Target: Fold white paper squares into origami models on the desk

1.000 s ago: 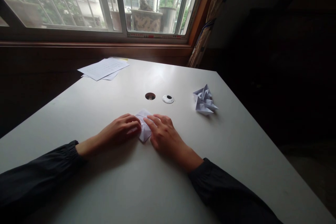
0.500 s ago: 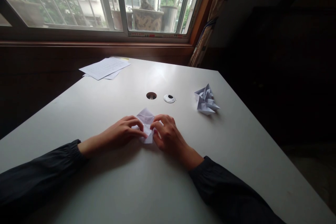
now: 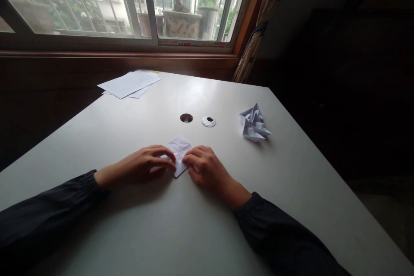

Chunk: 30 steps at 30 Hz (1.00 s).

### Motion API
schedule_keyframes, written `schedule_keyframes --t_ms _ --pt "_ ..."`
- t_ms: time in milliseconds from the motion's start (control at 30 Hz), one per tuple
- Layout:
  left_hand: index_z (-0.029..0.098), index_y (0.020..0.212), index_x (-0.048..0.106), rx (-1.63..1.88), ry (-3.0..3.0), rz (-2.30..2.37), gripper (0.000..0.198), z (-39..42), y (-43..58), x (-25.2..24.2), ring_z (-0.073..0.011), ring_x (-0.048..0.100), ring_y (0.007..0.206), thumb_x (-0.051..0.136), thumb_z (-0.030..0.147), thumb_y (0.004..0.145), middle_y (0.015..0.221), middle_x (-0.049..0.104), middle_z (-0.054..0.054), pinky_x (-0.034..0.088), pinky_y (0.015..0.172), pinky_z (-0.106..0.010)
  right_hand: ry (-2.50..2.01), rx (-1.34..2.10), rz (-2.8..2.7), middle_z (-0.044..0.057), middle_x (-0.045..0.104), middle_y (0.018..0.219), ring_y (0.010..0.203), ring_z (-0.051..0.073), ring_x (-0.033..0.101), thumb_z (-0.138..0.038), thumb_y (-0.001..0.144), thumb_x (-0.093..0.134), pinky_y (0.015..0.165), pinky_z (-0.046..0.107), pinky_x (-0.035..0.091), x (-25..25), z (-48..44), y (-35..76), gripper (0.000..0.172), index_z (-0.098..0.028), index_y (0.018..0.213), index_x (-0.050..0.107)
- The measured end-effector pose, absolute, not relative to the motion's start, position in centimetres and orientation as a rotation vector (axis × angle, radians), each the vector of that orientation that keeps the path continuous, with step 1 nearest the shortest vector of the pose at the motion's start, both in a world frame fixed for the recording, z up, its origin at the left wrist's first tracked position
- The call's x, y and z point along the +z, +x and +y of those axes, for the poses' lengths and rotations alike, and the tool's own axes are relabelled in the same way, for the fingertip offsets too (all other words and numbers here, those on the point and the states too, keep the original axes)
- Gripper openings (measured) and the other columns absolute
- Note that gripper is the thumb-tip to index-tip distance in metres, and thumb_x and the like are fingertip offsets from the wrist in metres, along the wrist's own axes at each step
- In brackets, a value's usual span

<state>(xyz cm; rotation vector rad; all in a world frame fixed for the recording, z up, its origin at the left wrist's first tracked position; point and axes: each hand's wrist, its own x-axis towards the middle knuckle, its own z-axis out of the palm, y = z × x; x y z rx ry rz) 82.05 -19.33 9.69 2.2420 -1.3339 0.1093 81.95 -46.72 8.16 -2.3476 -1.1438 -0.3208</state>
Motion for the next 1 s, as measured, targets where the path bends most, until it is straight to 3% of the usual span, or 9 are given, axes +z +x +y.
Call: schedule_keyframes --t_ms 267,433,533,700,833,1000 --pt "0.025 0.114 0.073 0.091 2.236 -1.316 0.024 -19.0 82.4 9.9 -0.0191 0.066 0.110 0.052 0.024 0.102 0.125 0.069 -0.008 0.052 0.099 -0.032 -2.328 -0.315 -1.119 0.007 0.069 0.125 0.128 0.028 0.055 -0.009 0.084 0.064 0.111 0.049 0.042 8.2 -46.9 81.8 0.032 -0.023 0.113 0.068" --pt "0.026 0.122 0.069 0.115 2.256 -1.363 0.029 -18.6 82.6 9.6 -0.0184 0.068 0.110 0.047 0.020 0.104 0.127 0.069 -0.007 0.051 0.100 -0.031 -2.321 -0.297 -1.151 0.009 0.069 0.127 0.129 0.030 0.057 -0.017 0.084 0.068 0.111 0.051 0.042 8.3 -46.9 81.9 0.035 -0.023 0.119 0.067" --pt "0.024 0.125 0.068 0.189 2.236 -1.249 0.029 -18.6 82.6 9.1 -0.0168 0.070 0.099 0.049 0.019 0.103 0.120 0.072 -0.008 0.054 0.091 -0.029 -2.287 -0.307 -1.147 0.009 0.071 0.125 0.127 0.031 0.059 -0.014 0.083 0.067 0.110 0.052 0.043 8.1 -47.0 81.9 0.040 -0.023 0.122 0.066" --pt "0.018 0.112 0.071 0.244 2.099 -0.875 0.021 -20.2 82.3 9.4 -0.0124 0.066 0.073 0.056 0.024 0.099 0.095 0.074 -0.007 0.053 0.068 -0.023 -2.122 -0.313 -0.858 0.006 0.076 0.101 0.094 0.024 0.071 -0.017 0.095 0.059 0.086 0.041 0.057 8.6 -47.0 81.7 0.019 -0.023 0.109 0.069" --pt "0.016 0.106 0.069 0.041 1.886 -0.511 0.025 -22.0 81.9 10.9 -0.0110 0.062 0.065 0.054 0.034 0.100 0.086 0.071 -0.005 0.046 0.055 -0.019 -1.843 -0.132 -0.528 0.003 0.074 0.090 0.078 0.020 0.071 -0.033 0.097 0.062 0.064 0.030 0.058 9.9 -46.8 81.6 0.026 -0.025 0.122 0.062" --pt "0.018 0.100 0.067 0.047 2.050 -0.453 0.026 -22.1 82.5 10.6 -0.0109 0.060 0.063 0.052 0.039 0.100 0.085 0.070 -0.003 0.045 0.057 -0.021 -1.968 -0.195 -0.486 0.006 0.074 0.102 0.083 0.021 0.071 -0.034 0.096 0.063 0.069 0.033 0.058 10.0 -46.4 82.2 0.021 -0.024 0.115 0.067"
